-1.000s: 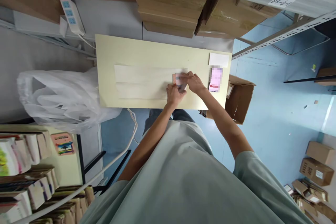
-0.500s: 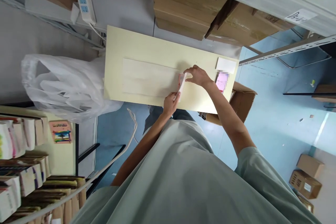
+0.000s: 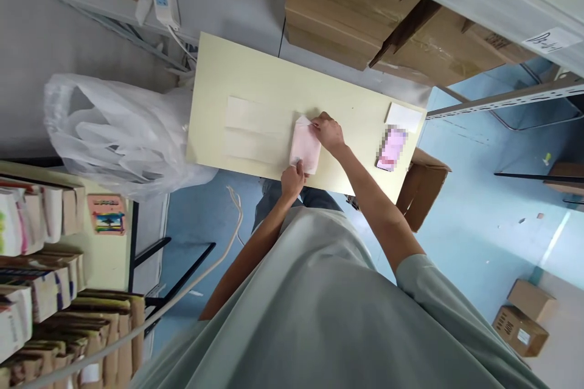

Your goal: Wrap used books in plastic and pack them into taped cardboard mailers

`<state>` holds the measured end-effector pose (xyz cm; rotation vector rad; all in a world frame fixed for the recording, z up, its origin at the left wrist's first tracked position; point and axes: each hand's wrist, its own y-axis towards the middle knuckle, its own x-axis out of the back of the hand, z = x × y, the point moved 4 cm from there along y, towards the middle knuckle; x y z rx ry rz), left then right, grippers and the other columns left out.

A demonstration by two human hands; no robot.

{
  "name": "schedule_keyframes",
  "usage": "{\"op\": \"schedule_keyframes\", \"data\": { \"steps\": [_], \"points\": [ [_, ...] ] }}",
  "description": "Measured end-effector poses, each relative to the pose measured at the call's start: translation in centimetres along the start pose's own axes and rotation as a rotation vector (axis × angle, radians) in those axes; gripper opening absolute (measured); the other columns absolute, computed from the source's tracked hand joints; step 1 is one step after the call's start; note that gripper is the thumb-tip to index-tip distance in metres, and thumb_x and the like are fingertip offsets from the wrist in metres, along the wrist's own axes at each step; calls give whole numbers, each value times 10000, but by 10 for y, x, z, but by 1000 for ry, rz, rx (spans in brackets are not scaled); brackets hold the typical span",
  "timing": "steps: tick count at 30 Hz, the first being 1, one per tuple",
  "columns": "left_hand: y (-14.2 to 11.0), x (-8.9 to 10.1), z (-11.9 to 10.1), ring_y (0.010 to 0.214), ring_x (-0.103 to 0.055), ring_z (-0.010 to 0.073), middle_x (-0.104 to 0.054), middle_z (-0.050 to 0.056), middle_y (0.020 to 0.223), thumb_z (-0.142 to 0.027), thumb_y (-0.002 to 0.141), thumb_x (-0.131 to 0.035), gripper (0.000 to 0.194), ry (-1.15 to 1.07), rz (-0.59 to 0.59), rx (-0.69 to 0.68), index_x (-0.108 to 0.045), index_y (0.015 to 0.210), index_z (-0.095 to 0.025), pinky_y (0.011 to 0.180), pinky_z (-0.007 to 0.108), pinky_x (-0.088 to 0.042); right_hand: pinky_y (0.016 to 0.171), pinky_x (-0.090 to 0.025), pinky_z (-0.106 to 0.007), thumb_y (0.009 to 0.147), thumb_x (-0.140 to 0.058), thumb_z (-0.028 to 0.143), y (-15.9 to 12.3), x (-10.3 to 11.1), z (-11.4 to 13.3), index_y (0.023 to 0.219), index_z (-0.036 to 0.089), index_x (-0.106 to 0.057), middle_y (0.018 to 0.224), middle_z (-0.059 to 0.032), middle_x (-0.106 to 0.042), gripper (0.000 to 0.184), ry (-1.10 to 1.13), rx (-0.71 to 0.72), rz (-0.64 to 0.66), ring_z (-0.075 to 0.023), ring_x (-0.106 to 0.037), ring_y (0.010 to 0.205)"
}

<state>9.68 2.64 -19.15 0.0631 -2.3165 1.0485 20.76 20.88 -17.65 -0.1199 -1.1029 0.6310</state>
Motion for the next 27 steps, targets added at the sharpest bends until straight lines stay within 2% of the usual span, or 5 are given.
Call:
{"op": "schedule_keyframes", "data": {
  "steps": [4, 8, 14, 19, 27],
  "points": [
    [3, 7, 0, 696, -784, 247, -811, 130, 794, -522, 1184, -304, 705, 75, 95, 93, -776, 784, -184, 913, 390, -614, 947, -609, -407, 1151, -530, 282, 0, -17, -2, 1140, 216, -767, 1345, -137, -681, 246, 44, -49, -64, -276, -704, 1113],
    [8, 28, -4, 904, -817, 356, -769, 143, 723, -601, 1111, -490, 628, 357, 188, 56, -750, 687, -218, 1012, 473, -596, 992, -628, -482, 1134, -521, 277, -4, -24, -5, 1245, 232, -718, 1394, -146, -648, 231, 92, -93, -103, -312, -721, 1166],
    [47, 68, -15, 1360, -693, 371, -737, 218, 1370, -308, 1069, -506, 393, 267, -195, -342, -721, 1363, -161, 1216, 531, -533, 948, -662, -519, 1081, -563, 318, -45, -28, -23, 1519, 234, -581, 1529, -198, -589, 447, 325, -210, -276, -294, -781, 1030],
    [68, 64, -14, 1698, -343, 357, -494, 218, 1658, -191, 1007, -559, 447, 240, -169, -590, -669, 1440, -166, 1402, 541, -343, 983, -663, -488, 1020, -678, 336, -94, -54, -34, 1434, 190, -632, 1348, -185, -726, 441, 544, -338, -256, -270, -805, 977],
    [57, 52, -22, 1723, -285, 418, -457, 217, 1725, -175, 947, -629, 578, 361, -145, -532, -656, 1524, -163, 1382, 619, -347, 997, -667, -486, 929, -793, 522, -111, -78, -38, 1244, 211, -710, 1154, -140, -835, 451, 983, -463, -260, -290, -810, 1062]
  ]
}}
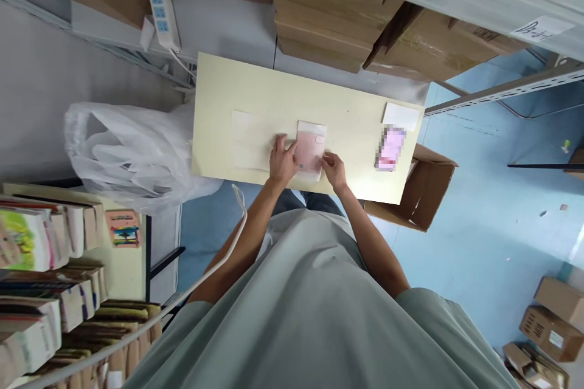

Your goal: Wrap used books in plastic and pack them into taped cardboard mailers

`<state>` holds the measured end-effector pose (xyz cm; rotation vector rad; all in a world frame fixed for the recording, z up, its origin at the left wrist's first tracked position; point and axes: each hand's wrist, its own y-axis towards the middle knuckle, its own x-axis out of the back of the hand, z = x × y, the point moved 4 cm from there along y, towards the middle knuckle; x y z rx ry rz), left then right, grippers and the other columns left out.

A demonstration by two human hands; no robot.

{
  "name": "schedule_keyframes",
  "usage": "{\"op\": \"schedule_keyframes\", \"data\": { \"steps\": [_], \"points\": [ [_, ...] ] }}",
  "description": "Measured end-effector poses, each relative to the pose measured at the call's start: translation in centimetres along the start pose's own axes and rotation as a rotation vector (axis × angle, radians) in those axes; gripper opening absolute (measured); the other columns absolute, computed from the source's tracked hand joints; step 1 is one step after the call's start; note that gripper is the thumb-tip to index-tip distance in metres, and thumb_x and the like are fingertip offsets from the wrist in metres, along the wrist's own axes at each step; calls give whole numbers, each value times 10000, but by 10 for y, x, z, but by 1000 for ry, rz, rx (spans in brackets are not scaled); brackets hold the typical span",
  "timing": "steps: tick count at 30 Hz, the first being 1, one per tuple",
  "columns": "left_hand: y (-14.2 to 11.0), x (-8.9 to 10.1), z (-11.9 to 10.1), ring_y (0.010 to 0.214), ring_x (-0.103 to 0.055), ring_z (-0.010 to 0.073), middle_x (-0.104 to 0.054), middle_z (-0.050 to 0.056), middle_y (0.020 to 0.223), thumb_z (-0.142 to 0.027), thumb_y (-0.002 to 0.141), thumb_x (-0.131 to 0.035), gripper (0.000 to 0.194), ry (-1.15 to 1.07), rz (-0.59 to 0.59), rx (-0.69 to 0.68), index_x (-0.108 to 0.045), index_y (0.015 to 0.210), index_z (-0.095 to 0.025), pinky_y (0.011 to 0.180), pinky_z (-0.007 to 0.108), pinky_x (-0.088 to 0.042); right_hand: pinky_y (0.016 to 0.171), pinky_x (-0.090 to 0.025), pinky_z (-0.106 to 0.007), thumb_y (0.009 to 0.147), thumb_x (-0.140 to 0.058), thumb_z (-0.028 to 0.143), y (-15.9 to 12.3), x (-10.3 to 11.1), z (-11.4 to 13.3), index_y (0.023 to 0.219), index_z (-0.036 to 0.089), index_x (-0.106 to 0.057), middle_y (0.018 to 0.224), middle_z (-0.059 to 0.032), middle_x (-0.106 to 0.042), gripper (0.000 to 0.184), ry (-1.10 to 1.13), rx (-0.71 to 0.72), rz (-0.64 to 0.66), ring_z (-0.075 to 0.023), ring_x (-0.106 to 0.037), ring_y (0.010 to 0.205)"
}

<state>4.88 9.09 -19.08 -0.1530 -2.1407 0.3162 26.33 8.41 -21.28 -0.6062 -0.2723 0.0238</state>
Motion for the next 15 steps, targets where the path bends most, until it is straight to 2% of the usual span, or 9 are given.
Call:
{"op": "schedule_keyframes", "data": {
  "steps": [4, 7, 9, 12, 15],
  "points": [
    [-3, -8, -26, 1700, -326, 435, -455, 196, 1741, -199, 939, -638, 606, 40, 39, 17, -652, 1545, -191, 1337, 622, -399, 942, -664, -460, 931, -748, 538, -3, 24, 15, 1160, 211, -712, 1108, -132, -833, 400, -39, 52, -42, -280, -791, 996],
    [-8, -15, -45, 1689, -332, 449, -448, 195, 1755, -216, 943, -641, 634, 41, 66, 5, -629, 1577, -209, 1304, 639, -423, 897, -658, -434, 952, -711, 504, -11, 43, 33, 1142, 214, -701, 1093, -123, -825, 347, -148, 96, -97, -268, -781, 955],
    [-11, -18, -53, 1692, -316, 463, -435, 198, 1770, -229, 943, -652, 660, 31, 90, -14, -605, 1602, -205, 1300, 658, -418, 876, -653, -419, 977, -686, 472, -19, 49, 48, 1142, 218, -698, 1087, -116, -825, 303, -228, 127, -118, -262, -780, 936],
    [-15, -18, -55, 1701, -299, 458, -406, 190, 1799, -239, 943, -659, 683, 14, 123, -56, -577, 1620, -193, 1310, 661, -403, 869, -642, -398, 1028, -630, 409, -36, 41, 69, 1161, 225, -700, 1104, -109, -824, 237, -338, 187, -117, -251, -783, 921],
    [-19, -13, -45, 1719, -289, 419, -376, 186, 1824, -242, 955, -643, 696, 3, 153, -108, -539, 1640, -175, 1344, 625, -373, 872, -626, -368, 1071, -590, 362, -50, 15, 87, 1193, 226, -698, 1137, -100, -809, 213, -440, 249, -65, -224, -780, 884]
  ]
}}
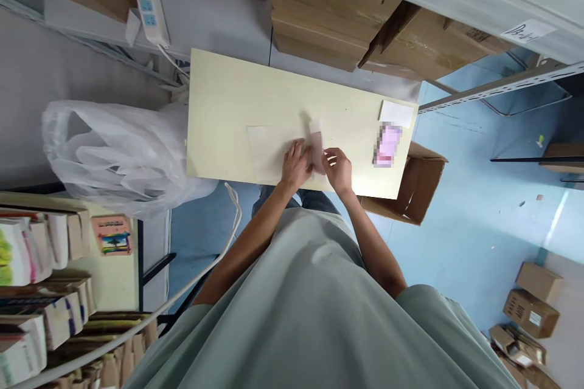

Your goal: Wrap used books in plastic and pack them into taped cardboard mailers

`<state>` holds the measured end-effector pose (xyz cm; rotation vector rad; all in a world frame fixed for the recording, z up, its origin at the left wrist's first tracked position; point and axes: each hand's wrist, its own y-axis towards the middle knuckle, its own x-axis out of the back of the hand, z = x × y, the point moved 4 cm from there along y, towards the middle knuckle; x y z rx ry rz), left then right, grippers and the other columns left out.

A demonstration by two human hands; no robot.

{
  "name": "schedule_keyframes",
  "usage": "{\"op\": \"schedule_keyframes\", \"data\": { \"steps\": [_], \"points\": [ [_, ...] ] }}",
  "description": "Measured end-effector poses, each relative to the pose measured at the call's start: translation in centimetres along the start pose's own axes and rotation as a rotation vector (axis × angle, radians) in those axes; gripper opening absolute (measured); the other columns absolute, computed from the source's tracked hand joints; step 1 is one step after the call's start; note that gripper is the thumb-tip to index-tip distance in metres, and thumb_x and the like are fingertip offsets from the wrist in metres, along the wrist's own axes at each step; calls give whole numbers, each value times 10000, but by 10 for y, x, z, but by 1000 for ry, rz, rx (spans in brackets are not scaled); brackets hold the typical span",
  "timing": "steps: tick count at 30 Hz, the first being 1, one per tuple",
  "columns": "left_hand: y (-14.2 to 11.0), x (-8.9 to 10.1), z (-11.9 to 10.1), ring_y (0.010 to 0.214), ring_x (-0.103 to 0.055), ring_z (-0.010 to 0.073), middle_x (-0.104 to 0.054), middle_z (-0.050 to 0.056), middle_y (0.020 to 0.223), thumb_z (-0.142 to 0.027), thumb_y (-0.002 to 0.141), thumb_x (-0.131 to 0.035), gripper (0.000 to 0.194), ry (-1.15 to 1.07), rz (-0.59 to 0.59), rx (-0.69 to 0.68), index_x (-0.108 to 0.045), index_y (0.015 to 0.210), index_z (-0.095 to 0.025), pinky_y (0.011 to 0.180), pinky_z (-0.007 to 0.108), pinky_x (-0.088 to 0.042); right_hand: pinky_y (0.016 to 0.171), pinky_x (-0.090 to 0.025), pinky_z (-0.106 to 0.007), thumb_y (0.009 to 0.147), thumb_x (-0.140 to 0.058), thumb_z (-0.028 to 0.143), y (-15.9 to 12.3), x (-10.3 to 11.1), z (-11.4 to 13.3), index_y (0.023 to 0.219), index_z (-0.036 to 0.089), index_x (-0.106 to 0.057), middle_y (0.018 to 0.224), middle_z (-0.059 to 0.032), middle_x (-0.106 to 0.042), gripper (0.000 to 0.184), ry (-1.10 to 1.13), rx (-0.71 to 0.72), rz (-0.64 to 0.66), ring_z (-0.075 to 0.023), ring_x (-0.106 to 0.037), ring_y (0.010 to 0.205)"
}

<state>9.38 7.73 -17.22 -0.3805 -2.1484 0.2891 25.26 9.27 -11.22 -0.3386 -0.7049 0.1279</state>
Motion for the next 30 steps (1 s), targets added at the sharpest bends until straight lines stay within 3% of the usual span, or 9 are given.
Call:
{"op": "schedule_keyframes", "data": {
  "steps": [6, 11, 14, 18, 23, 30],
  "points": [
    [-26, 16, 53, 1756, -220, 382, -258, 224, 1868, -278, 988, -671, 741, -26, -56, 47, -439, 1674, -120, 1408, 554, -297, 900, -607, -366, 1106, -535, 248, 0, -64, 39, 1255, 235, -669, 1260, -102, -752, 201, -261, 81, 153, -243, -779, 974],
    [-41, 24, 88, 1756, -220, 357, -279, 243, 1856, -224, 940, -754, 845, -42, -40, 10, -379, 1678, -52, 1435, 484, -260, 904, -629, -418, 1122, -507, 206, 9, -116, 42, 1320, 228, -645, 1380, -149, -713, 243, -432, 39, 307, -308, -779, 1073],
    [-41, 25, 93, 1755, -228, 343, -287, 230, 1856, -180, 912, -744, 858, -48, -22, -6, -386, 1684, -71, 1439, 484, -258, 909, -636, -434, 1129, -498, 216, 11, -128, 40, 1357, 231, -635, 1414, -168, -693, 266, -456, 41, 315, -324, -769, 1128],
    [-37, 22, 88, 1761, -219, 350, -300, 197, 1857, -187, 912, -708, 833, -57, -40, 32, -410, 1689, -157, 1420, 560, -295, 922, -637, -442, 1124, -508, 272, 12, -113, 29, 1286, 254, -677, 1341, -135, -719, 234, -385, 61, 292, -302, -770, 1081],
    [-37, 15, 75, 1770, -174, 372, -262, 221, 1865, -178, 929, -666, 787, -33, -85, 96, -433, 1681, -154, 1419, 588, -271, 1000, -630, -440, 1059, -588, 249, 19, -66, -12, 1301, 201, -672, 1343, -181, -719, 260, -204, -10, 79, -273, -774, 1097],
    [-26, 0, 51, 1785, -51, 375, -187, 236, 1881, -118, 885, -636, 867, -25, -120, 61, -367, 1709, -108, 1439, 605, -208, 912, -667, -391, 994, -651, 278, 16, -49, -56, 1241, 186, -687, 1260, -170, -800, 266, 156, -117, 115, -227, -803, 976]
  ]
}}
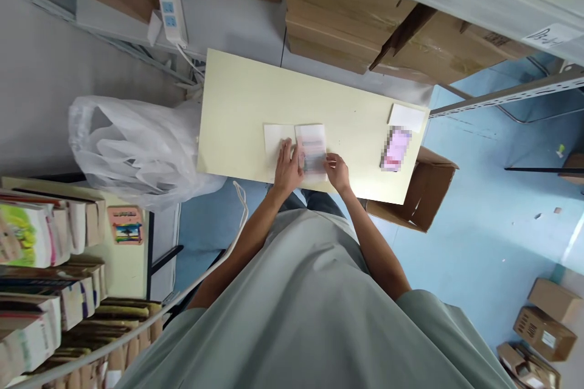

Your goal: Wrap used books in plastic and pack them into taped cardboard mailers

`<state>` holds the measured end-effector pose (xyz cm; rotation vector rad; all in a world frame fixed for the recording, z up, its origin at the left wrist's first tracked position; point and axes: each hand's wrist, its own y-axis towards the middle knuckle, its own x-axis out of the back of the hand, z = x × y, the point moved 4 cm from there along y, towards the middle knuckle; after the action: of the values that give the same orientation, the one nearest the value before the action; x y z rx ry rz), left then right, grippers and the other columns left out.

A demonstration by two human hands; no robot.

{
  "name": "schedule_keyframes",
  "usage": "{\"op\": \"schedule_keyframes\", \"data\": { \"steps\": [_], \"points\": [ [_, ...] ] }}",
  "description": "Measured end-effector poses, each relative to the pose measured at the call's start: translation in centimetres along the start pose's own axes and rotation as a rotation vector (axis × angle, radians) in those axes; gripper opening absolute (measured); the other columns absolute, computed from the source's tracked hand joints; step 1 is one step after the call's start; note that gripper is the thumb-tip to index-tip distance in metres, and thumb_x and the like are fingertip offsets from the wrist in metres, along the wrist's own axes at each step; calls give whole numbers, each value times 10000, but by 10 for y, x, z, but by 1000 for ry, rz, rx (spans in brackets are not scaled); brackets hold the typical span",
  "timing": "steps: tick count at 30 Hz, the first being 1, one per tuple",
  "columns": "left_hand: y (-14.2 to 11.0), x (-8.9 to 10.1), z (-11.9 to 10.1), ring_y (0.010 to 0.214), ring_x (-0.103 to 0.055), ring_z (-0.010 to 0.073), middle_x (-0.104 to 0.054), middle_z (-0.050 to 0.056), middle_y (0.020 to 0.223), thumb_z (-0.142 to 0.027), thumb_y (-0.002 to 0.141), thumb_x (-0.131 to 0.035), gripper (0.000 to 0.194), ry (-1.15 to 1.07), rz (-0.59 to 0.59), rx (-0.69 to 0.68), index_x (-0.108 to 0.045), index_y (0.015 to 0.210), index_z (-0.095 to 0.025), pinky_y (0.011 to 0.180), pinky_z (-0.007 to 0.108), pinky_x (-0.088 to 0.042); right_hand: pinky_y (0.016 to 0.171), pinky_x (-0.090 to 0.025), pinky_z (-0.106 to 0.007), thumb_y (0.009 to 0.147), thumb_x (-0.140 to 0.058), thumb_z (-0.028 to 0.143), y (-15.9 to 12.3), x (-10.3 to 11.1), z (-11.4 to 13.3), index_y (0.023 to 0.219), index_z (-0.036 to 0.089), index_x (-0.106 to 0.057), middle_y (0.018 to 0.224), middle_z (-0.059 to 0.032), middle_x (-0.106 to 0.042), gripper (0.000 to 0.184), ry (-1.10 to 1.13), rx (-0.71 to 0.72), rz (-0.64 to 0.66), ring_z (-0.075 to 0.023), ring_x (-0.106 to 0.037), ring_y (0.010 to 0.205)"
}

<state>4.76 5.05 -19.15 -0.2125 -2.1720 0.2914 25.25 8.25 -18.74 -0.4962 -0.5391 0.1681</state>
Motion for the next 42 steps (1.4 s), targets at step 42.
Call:
{"op": "schedule_keyframes", "data": {
  "steps": [42],
  "points": [
    [-7, -5, 5, 1677, -404, 349, -490, 184, 1759, -76, 859, -647, 849, -74, -49, 21, -445, 1679, -162, 1383, 541, -369, 1000, -638, -388, 1133, -452, 120, -18, -65, 67, 1378, 108, -627, 1389, -230, -684, 301, -720, 180, 242, -293, -765, 1192]
  ]
}}
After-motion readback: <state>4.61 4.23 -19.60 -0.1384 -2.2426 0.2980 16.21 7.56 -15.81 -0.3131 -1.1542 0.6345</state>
